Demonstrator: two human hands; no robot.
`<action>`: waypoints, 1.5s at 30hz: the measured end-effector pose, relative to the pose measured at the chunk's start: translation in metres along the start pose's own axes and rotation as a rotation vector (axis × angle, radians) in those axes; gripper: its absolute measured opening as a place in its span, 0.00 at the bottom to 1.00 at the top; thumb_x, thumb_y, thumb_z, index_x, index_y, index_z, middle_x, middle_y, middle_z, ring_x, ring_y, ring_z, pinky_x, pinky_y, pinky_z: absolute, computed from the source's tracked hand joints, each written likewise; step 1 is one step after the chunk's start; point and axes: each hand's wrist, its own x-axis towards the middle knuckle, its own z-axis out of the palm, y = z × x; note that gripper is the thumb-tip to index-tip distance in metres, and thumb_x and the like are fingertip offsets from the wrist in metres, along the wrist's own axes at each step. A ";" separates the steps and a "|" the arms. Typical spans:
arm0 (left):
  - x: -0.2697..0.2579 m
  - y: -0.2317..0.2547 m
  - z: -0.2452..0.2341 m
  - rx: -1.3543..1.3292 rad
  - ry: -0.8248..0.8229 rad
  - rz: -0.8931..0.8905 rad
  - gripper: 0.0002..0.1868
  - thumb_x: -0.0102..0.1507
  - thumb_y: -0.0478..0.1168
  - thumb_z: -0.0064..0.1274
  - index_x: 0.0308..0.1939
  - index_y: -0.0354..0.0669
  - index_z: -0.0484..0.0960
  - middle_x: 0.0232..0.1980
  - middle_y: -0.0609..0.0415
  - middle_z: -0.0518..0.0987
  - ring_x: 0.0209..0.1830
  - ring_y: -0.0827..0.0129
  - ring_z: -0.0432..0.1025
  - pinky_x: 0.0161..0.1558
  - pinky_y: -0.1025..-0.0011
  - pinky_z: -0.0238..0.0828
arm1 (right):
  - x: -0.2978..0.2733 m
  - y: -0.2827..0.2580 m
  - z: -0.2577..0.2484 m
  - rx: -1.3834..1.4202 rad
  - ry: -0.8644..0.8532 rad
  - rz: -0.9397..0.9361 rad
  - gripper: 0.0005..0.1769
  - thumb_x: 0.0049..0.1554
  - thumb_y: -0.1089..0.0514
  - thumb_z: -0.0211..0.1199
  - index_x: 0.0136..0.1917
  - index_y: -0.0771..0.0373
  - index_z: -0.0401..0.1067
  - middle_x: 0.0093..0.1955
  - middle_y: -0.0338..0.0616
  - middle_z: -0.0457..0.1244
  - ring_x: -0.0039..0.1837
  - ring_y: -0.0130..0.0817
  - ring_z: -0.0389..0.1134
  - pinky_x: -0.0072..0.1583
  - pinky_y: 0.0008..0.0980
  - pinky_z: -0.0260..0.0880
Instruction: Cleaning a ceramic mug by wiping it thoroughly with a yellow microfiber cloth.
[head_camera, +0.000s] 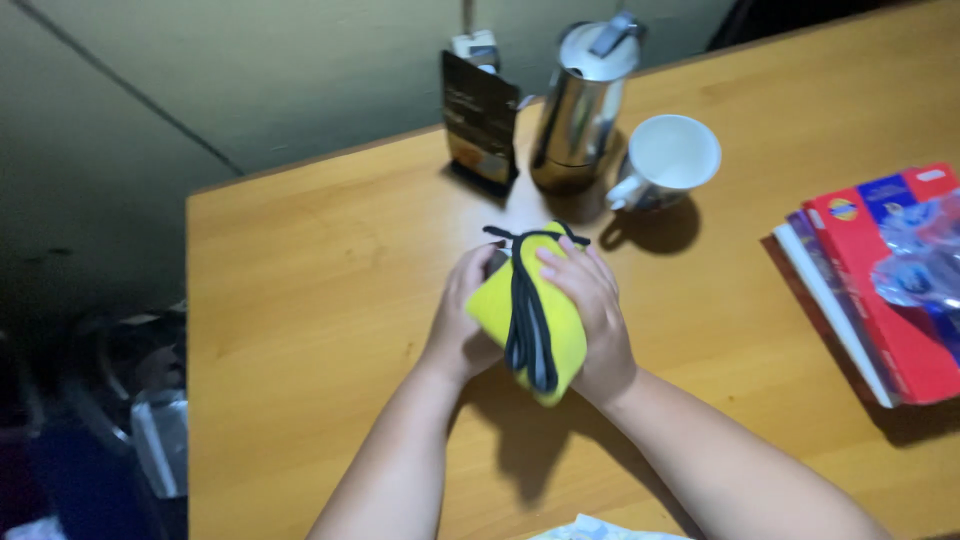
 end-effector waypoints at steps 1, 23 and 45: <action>0.000 0.003 0.000 -0.010 -0.014 0.008 0.31 0.58 0.42 0.68 0.62 0.40 0.73 0.60 0.45 0.78 0.63 0.54 0.73 0.62 0.61 0.72 | -0.003 0.007 0.000 -0.016 0.003 0.010 0.31 0.54 0.57 0.70 0.67 0.62 0.63 0.72 0.53 0.62 0.77 0.56 0.60 0.79 0.56 0.50; -0.010 -0.035 0.013 0.048 0.114 0.434 0.38 0.59 0.39 0.68 0.69 0.43 0.64 0.65 0.45 0.71 0.68 0.53 0.67 0.69 0.62 0.64 | -0.014 -0.018 0.011 -0.123 -0.079 -0.296 0.33 0.48 0.60 0.73 0.65 0.56 0.66 0.69 0.49 0.64 0.77 0.55 0.57 0.81 0.59 0.40; 0.001 -0.017 0.015 -0.740 -0.133 -0.271 0.29 0.67 0.47 0.51 0.70 0.48 0.62 0.63 0.53 0.74 0.62 0.66 0.71 0.66 0.65 0.68 | -0.006 -0.023 0.004 -0.064 -0.066 -0.348 0.24 0.57 0.58 0.65 0.65 0.58 0.66 0.71 0.49 0.62 0.79 0.60 0.54 0.80 0.65 0.36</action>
